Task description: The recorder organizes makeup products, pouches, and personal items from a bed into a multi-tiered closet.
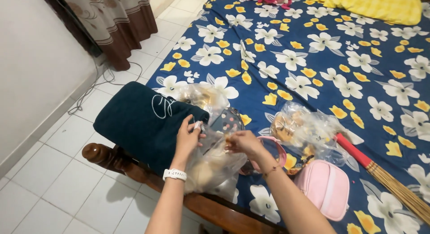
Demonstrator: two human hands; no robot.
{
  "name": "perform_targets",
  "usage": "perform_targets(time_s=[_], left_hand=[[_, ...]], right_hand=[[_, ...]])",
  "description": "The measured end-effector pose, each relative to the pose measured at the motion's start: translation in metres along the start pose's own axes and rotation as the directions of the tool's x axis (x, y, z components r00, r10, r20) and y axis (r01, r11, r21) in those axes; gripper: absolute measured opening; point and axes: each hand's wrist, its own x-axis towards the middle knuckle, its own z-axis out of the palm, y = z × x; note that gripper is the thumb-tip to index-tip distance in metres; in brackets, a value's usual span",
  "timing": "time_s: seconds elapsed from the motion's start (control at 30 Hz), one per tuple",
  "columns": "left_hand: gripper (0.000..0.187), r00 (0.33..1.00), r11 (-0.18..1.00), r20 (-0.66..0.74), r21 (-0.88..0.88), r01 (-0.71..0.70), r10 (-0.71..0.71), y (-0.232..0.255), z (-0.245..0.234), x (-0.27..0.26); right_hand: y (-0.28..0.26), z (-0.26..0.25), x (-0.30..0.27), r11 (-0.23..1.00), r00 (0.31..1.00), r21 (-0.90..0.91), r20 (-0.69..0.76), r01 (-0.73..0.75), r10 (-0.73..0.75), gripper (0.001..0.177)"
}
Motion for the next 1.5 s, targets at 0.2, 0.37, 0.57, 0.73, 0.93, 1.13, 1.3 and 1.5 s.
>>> perform_targets(time_s=[0.2, 0.37, 0.57, 0.73, 0.93, 1.13, 1.3, 1.5], left_hand=[[0.044, 1.000, 0.999, -0.006, 0.039, 0.009, -0.009, 0.003, -0.002, 0.007], [0.035, 1.000, 0.998, -0.001, 0.059, 0.018, -0.018, 0.008, -0.003, 0.006], [0.029, 1.000, 0.993, 0.010, 0.118, -0.026, 0.025, -0.001, -0.009, 0.015], [0.031, 0.999, 0.977, -0.031, 0.209, -0.034, 0.042, -0.004, -0.009, 0.022], [0.030, 0.999, 0.972, -0.040, 0.234, -0.008, 0.018, -0.011, -0.008, 0.026], [0.029, 0.999, 0.966, -0.028, 0.260, -0.011, 0.019, -0.015, 0.007, 0.033], [0.028, 0.997, 0.930, -0.043, 0.365, -0.049, 0.069, -0.021, 0.017, 0.037], [0.026, 0.997, 0.956, 0.003, 0.284, -0.073, 0.075, -0.023, 0.023, 0.040]], right_hand=[[-0.019, 0.014, 0.022, 0.705, 0.977, -0.692, 0.003, 0.155, -0.211, 0.021], [-0.031, 0.012, 0.104, 0.556, 0.870, -0.759, 0.027, 0.339, -0.493, 0.021], [-0.056, 0.037, 0.146, 0.129, 0.707, -0.818, 0.391, 0.560, -0.590, 0.060], [-0.039, 0.031, 0.191, -0.001, 0.800, -0.880, 0.431, 0.474, -0.418, 0.070], [-0.052, 0.009, 0.184, 0.266, 0.924, -0.933, 0.138, 0.242, -0.356, 0.017], [-0.069, -0.059, 0.179, 0.197, 0.602, -0.854, 0.158, 0.481, -0.783, 0.012], [-0.087, -0.107, 0.140, 0.168, 0.529, -0.918, 0.052, 0.359, -0.847, 0.003], [-0.083, -0.154, 0.091, 0.264, 0.697, -0.939, -0.037, 0.222, -0.716, 0.013]])
